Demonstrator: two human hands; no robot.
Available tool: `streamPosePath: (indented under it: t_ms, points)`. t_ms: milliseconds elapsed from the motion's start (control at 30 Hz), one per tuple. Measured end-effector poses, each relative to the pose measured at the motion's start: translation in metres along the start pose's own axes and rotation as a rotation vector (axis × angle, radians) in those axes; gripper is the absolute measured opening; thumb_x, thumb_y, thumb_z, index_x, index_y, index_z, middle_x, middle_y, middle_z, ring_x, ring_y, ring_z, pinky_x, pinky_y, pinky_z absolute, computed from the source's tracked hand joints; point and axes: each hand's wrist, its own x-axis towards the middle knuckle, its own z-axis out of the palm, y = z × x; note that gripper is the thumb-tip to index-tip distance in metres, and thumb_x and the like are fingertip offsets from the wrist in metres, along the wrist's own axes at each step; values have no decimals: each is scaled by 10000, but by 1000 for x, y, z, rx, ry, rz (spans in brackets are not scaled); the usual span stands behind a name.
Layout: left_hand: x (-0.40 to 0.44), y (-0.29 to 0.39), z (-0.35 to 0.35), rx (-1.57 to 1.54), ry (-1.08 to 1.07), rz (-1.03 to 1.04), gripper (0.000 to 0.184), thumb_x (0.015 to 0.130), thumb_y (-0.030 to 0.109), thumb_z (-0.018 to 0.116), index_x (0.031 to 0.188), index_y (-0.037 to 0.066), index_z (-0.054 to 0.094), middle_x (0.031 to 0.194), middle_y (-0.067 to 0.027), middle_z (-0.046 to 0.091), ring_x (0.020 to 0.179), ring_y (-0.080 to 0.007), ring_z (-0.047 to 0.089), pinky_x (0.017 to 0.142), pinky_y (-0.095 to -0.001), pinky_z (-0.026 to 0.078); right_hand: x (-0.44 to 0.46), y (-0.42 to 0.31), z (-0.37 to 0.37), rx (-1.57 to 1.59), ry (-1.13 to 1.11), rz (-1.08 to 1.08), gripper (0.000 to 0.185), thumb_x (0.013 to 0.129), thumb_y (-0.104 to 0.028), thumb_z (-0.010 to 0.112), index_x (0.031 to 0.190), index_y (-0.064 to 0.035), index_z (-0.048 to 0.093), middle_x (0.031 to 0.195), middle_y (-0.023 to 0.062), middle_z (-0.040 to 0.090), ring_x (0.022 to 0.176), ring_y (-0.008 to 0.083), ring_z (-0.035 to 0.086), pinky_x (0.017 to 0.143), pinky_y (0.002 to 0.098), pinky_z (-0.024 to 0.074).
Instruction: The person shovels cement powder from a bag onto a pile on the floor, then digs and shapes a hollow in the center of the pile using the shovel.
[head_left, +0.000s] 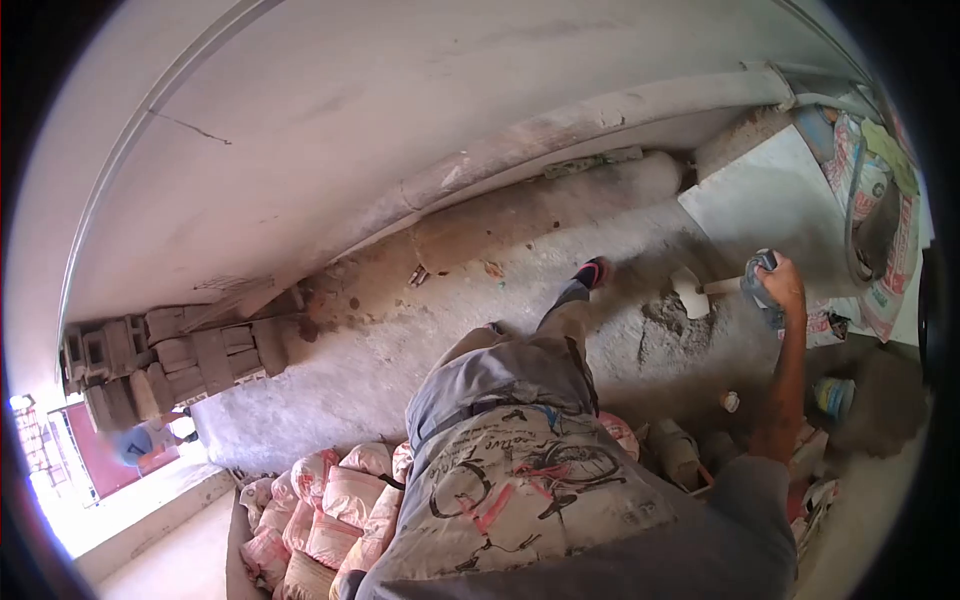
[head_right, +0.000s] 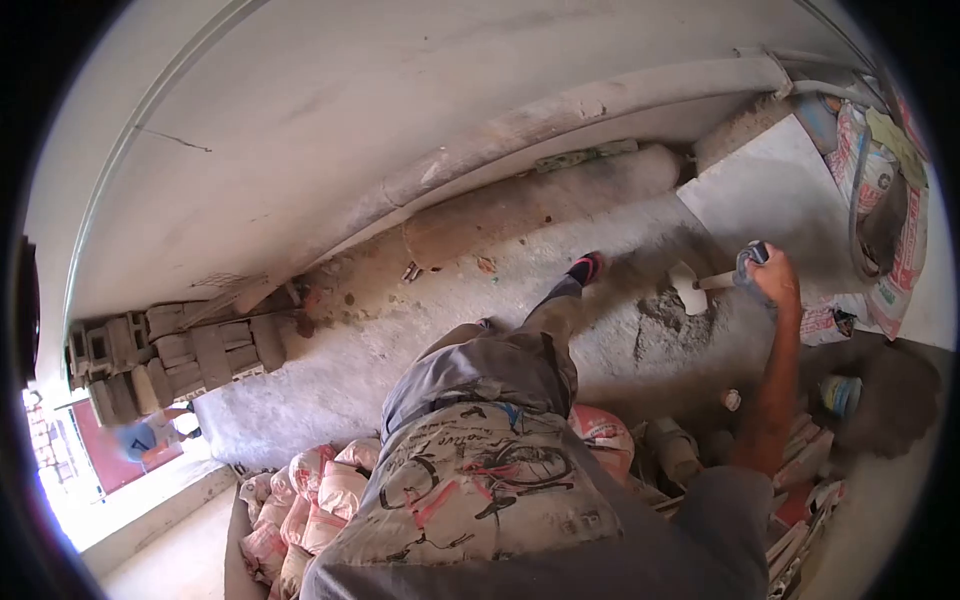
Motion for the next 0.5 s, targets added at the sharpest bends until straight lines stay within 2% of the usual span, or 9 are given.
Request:
streamPosePath:
  t_ms: [100, 200, 300, 333, 400, 500]
  points:
    - [-1, 8, -1, -183, 38, 9, 259, 842, 209, 574, 1066, 85, 536, 861, -67, 638, 747, -227, 632, 575, -344, 501, -1, -9, -10, -2, 11, -5, 296, 733, -182, 656, 969, -8, 617, 868, 184, 648, 815, 321, 634, 743, 366, 475]
    - [19, 33, -25, -485, 63, 64, 262, 829, 196, 583, 1057, 71, 544, 882, -60, 645, 782, -225, 637, 605, -350, 510, -16, 12, -12, -18, 62, -15, 277, 735, -179, 656, 952, -10, 619, 856, 179, 649, 810, 320, 630, 738, 368, 472]
    - [60, 102, -66, -656, 51, 231, 265, 817, 183, 592, 1047, 58, 551, 904, -53, 651, 816, -223, 642, 635, -356, 520, -29, 52, -9, -7, 62, -19, 274, 744, -187, 651, 957, -18, 621, 875, 183, 650, 822, 324, 627, 747, 372, 471]
    - [77, 125, -79, -111, 135, 454, 280, 893, 205, 547, 1106, 26, 522, 897, -90, 653, 782, -205, 652, 643, -306, 527, -39, 58, -10, -14, 53, -4, 273, 745, -189, 651, 956, -19, 621, 882, 185, 649, 824, 327, 627, 751, 373, 471]
    - [42, 232, -80, -322, 236, 292, 328, 923, 333, 510, 1124, 75, 541, 890, -80, 627, 784, -178, 640, 661, -296, 514, -48, 51, -13, -14, 58, 8, 271, 748, -192, 650, 956, -20, 622, 895, 188, 648, 829, 332, 625, 757, 375, 471]
    - [30, 300, -92, -160, 204, 346, 299, 923, 264, 518, 1123, 42, 528, 872, -119, 644, 734, -175, 648, 619, -280, 514, -61, 26, -15, 35, 61, -19, 283, 750, -194, 652, 967, -14, 621, 903, 196, 644, 847, 336, 626, 765, 378, 468]
